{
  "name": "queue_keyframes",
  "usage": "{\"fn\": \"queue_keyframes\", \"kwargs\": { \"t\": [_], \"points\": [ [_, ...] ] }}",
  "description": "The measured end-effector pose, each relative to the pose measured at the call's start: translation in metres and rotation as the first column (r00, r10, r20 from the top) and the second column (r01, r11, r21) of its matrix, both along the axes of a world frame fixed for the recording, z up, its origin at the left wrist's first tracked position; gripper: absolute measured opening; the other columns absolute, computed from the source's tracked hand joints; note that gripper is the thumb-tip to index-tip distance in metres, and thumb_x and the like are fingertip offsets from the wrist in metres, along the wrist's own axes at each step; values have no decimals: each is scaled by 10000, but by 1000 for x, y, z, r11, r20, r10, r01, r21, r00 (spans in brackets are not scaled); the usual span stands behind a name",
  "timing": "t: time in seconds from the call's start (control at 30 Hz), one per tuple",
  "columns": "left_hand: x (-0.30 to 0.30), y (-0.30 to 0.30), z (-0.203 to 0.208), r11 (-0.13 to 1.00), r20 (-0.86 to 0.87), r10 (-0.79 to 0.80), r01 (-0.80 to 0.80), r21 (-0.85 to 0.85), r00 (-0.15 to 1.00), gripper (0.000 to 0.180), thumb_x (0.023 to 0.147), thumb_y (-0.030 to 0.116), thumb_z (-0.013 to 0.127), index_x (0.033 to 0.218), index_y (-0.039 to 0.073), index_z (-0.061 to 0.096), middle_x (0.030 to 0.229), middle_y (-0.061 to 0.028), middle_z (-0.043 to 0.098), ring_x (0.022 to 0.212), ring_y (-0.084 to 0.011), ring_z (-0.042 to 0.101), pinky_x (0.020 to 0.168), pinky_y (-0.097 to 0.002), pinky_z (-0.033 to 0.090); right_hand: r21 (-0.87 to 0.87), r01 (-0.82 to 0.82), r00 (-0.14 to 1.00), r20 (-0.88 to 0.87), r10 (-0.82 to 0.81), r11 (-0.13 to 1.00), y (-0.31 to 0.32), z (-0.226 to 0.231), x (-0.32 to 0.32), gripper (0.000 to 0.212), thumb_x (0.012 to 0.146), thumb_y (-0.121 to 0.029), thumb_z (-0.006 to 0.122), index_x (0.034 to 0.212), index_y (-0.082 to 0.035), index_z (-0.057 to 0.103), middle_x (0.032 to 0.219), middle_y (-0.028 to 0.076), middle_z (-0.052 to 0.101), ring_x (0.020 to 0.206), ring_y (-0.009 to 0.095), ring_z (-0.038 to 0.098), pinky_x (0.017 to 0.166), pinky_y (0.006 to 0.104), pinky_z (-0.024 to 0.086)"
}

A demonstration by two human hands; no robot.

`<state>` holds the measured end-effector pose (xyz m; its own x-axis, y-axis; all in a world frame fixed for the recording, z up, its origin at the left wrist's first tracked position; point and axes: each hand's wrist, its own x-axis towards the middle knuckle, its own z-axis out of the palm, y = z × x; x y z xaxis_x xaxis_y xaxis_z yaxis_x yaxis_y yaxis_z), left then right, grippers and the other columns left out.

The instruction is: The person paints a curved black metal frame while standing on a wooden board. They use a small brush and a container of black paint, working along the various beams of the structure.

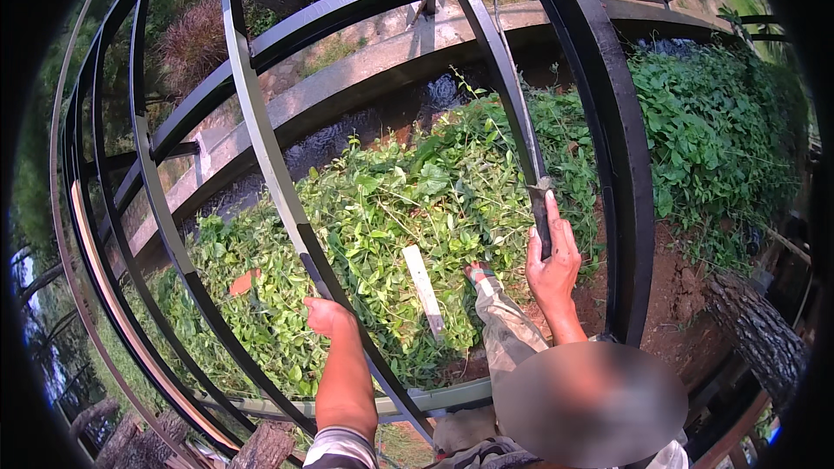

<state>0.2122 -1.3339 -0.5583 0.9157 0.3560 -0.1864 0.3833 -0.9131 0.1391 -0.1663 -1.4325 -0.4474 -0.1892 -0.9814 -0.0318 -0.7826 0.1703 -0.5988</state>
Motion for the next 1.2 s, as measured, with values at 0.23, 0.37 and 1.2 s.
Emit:
{"fn": "queue_keyframes", "kwargs": {
  "t": [0.23, 0.37, 1.2],
  "points": [
    [0, 2, 0, 999, -87, -32, 33, 15, 996, 594, 972, 547, 476, 1047, 52, 797, 1051, -207, 763, 1009, -420, 697, 956, -535, 510, 445, 32, 716, 615, -331, 895, -9, 25, 54, 589, 977, -38, 645, 1542, -61, 483, 1342, 159, 595, 1140, 191, 579, 941, 324, 457],
    [-3, -6, 4, 999, -74, 26, -24, 25, 997, 563, 976, 551, 484, 1067, 97, 804, 1069, -170, 770, 999, -398, 709, 935, -535, 523, 385, 3, 743, 616, -259, 923, -65, 44, 29, 545, 1031, -91, 602, 1559, -125, 474, 815, 5, 629, 499, 28, 481, 402, 205, 367],
    [10, 1, 6, 1000, -132, 6, -8, -15, 991, 529, 926, 547, 502, 1099, 150, 806, 1046, -139, 783, 952, -362, 734, 850, -494, 548, 495, -70, 738, 610, -288, 866, -144, 83, 22, 535, 1033, -178, 615, 1548, -132, 478, 816, 18, 624, 547, 58, 500, 428, 191, 356]
  ]
}}
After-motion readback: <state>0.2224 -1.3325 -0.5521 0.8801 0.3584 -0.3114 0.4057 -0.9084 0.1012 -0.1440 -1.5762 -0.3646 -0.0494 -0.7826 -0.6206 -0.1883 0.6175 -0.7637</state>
